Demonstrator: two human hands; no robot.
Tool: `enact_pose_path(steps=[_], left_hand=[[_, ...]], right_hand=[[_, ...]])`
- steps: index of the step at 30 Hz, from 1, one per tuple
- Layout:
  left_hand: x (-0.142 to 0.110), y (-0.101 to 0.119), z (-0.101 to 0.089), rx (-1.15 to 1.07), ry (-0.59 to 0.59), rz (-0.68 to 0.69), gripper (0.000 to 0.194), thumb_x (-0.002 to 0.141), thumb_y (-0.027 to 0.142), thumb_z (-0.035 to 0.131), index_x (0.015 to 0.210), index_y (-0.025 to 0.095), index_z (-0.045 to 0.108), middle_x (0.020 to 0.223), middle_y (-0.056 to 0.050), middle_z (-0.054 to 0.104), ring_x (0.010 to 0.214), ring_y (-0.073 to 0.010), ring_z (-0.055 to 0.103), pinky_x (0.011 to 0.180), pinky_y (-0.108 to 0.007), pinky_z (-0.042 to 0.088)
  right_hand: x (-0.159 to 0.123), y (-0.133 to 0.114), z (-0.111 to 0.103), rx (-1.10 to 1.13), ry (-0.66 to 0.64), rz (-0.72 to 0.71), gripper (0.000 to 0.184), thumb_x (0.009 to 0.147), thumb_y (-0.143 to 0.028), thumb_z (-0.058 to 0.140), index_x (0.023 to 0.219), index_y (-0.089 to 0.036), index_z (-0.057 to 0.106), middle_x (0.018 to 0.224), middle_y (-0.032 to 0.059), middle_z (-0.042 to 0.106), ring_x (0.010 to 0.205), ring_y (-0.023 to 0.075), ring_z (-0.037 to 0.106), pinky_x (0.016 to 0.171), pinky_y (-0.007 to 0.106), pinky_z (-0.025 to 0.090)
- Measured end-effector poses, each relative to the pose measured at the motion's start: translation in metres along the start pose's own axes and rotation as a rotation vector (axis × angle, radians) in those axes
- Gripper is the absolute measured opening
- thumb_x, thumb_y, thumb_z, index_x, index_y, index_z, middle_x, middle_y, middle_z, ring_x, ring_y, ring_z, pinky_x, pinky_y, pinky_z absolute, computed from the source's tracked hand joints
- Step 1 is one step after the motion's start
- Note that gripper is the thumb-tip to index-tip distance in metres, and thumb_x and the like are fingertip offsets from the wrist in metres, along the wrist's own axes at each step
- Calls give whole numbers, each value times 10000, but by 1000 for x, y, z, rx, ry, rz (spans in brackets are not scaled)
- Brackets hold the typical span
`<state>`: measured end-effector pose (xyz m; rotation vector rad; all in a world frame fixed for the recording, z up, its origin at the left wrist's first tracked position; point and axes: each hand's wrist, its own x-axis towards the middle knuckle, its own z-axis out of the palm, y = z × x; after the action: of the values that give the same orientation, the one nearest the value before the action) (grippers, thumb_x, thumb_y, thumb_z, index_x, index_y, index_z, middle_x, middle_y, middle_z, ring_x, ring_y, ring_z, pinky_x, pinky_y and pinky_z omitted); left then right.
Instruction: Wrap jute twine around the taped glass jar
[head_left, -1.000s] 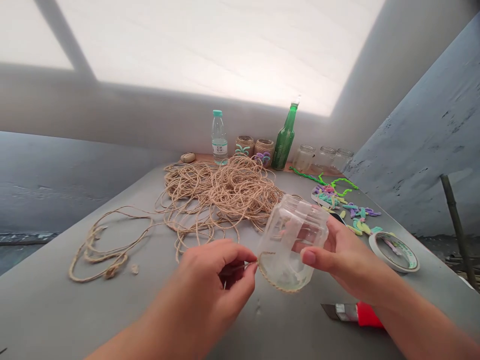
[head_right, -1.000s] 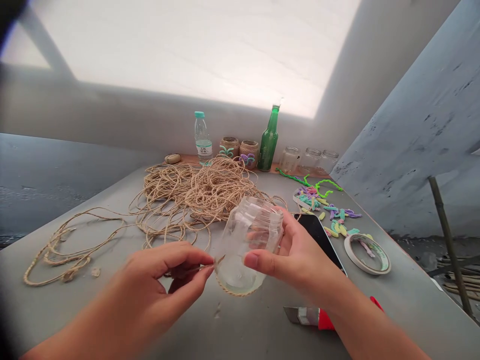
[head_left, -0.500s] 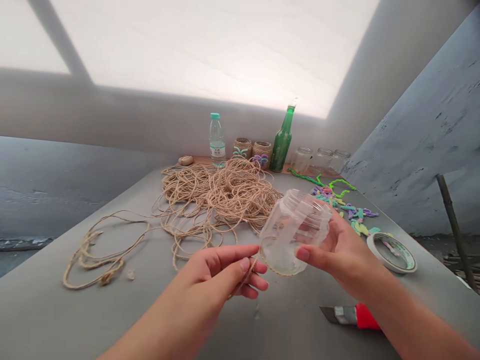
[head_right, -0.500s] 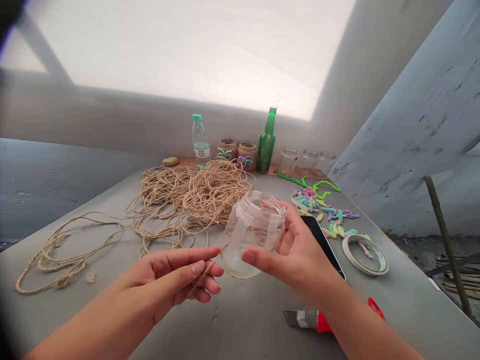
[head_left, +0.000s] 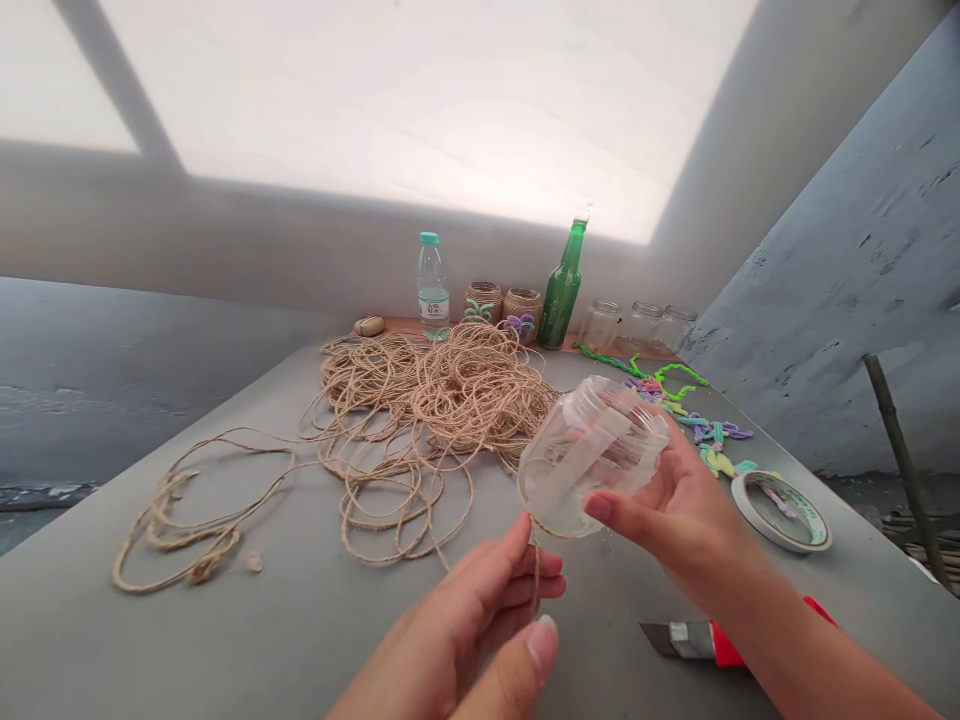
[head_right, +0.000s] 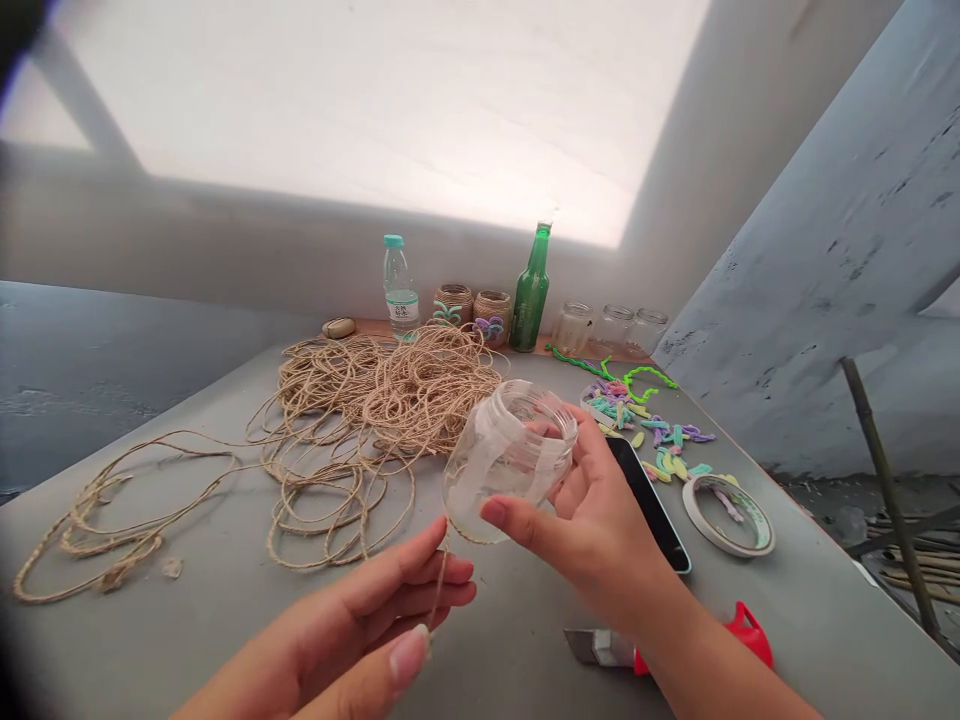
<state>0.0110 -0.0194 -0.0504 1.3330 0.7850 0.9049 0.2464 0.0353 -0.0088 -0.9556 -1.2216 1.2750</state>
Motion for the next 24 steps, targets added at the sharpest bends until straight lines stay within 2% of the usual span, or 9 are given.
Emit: enact_pose_path(steps=[4,7,9,10,13,15,18,21,24], left_hand=[[7,-26,-1,278,-78,221,671,1005,414,587,1628,514,361,1599,-79,619,1359,-369,672,1032,-555,623],[14,-24,-1,500,-80,363,582,990,312,540,1555,451,524,1384,-84,778,1210,-313,771,908,-403,690],[15,-6,-2,598,-32,405,391,968,280,548,1286,375,756,1288,-80,809,1083,-273,812,894,-355,684],[14,5,-3,599,-34,410,313,952,251,561,1133,320,806,1161,-77,837,904,-225,828,777,-291,690],[13,36,-9,621,85,236,215,957,296,641,777,242,744,820,-39,795,691,-171,744,619,-244,636],[18,47,-15,527,226,156,257,929,412,716,747,237,668,719,-11,721,650,-168,699,548,-240,596],[30,48,-20,193,298,2,318,873,495,816,1021,243,691,971,-45,790,895,-206,774,747,-303,660],[38,40,-18,-148,116,-122,560,820,463,898,1286,257,666,1304,-100,782,1205,-251,744,1038,-405,612],[39,34,-13,-330,-111,-139,618,786,396,944,1332,278,679,1339,-85,792,1260,-259,731,1138,-445,543]], right_hand=[[2,-2,3,22,7,-1,825,723,-282,1002,1398,-353,533,1478,73,624,1358,337,652,1112,482,577],[3,-6,5,69,-26,2,793,755,-309,982,1412,-339,540,1494,81,650,1401,334,624,1166,505,534],[3,-9,6,90,-30,10,799,774,-334,968,1444,-329,532,1483,92,673,1415,337,614,1195,526,501],[2,-10,6,97,-26,22,812,783,-347,961,1466,-327,522,1481,97,677,1419,339,610,1204,535,488],[2,-13,3,126,-35,56,843,803,-385,944,1517,-325,499,1495,113,670,1432,352,596,1214,558,465],[2,-13,2,156,-51,79,829,817,-398,929,1526,-326,505,1494,118,672,1427,359,600,1209,568,467],[1,-13,1,197,-73,119,758,847,-430,893,1511,-316,546,1440,126,712,1375,374,645,1182,595,487],[-2,-14,2,233,-141,152,621,885,-473,843,1435,-276,632,1387,140,744,1306,388,695,1138,604,524],[-6,-15,6,291,-233,168,486,933,-463,801,1365,-270,689,1345,122,772,1263,359,728,1114,555,554]])
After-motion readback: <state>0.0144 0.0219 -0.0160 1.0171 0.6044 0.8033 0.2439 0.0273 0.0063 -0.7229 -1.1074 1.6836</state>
